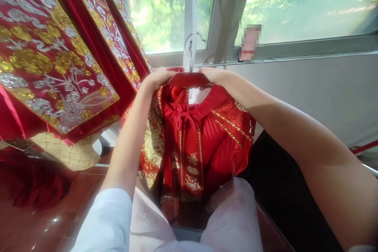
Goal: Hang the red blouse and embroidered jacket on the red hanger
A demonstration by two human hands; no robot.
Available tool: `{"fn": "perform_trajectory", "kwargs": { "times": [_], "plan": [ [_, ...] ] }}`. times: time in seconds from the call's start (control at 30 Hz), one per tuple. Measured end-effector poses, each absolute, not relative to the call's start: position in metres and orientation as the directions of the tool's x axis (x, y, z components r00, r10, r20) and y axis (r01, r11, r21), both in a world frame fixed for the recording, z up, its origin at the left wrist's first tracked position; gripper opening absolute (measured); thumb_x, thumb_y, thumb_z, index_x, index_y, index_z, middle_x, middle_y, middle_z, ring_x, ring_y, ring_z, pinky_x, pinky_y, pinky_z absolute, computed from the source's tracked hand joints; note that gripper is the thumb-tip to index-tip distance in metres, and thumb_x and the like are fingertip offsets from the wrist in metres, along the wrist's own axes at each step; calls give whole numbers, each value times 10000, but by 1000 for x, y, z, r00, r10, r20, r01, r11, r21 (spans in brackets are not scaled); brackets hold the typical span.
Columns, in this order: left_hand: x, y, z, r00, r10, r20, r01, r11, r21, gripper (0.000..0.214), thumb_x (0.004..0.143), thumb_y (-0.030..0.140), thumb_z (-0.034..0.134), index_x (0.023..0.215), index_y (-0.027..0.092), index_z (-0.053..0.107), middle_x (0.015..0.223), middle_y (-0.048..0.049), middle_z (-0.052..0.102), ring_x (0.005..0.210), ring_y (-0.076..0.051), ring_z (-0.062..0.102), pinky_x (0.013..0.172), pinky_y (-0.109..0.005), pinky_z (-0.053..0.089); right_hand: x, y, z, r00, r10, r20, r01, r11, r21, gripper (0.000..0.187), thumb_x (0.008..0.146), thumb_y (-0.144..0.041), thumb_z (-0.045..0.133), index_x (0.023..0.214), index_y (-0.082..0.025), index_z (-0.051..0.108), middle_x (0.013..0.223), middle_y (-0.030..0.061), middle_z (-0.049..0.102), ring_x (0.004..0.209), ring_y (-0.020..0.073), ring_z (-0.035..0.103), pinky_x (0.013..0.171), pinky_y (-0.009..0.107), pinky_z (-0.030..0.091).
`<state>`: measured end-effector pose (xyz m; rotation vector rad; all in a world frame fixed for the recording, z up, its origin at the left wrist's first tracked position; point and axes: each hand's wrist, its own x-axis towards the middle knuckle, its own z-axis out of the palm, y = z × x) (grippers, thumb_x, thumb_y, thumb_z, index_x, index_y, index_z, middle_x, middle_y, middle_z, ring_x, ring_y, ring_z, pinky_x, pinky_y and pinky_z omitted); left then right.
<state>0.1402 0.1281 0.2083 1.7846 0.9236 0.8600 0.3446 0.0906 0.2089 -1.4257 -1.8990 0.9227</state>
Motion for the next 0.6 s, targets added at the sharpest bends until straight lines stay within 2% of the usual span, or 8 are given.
{"fn": "perform_trajectory", "kwargs": {
  "times": [0.13,0.33,0.43,0.6],
  "plan": [
    [138,135,208,455,876,157,308,-321,896,568,622,252,740,1160,81,674,771,-75,712,825,-203,669,778,-286,503,342,96,209,-74,993,92,555,118,-824,87,813,-97,627,889,-117,664,489,-2,521,451,110,567,471,208,539],
    [139,131,210,475,869,139,292,-305,907,607,623,225,743,1211,109,648,807,-57,711,839,-191,669,791,-293,505,339,92,208,-40,998,53,488,66,-870,149,842,-83,574,942,-116,679,556,24,577,530,127,625,565,235,588],
    [140,125,214,454,884,112,324,-281,903,573,635,205,734,1193,100,659,768,-52,700,826,-186,669,790,-299,507,339,88,209,-99,995,1,456,46,-889,169,850,-110,587,984,-136,687,621,38,615,578,136,649,574,234,596],
    [135,118,224,484,874,31,384,-244,890,458,641,167,704,1096,123,715,716,-42,693,818,-185,672,777,-276,516,345,88,209,-295,955,-36,462,109,-880,222,847,-250,653,1056,-184,681,706,60,660,674,172,674,593,266,616]
  ]
}}
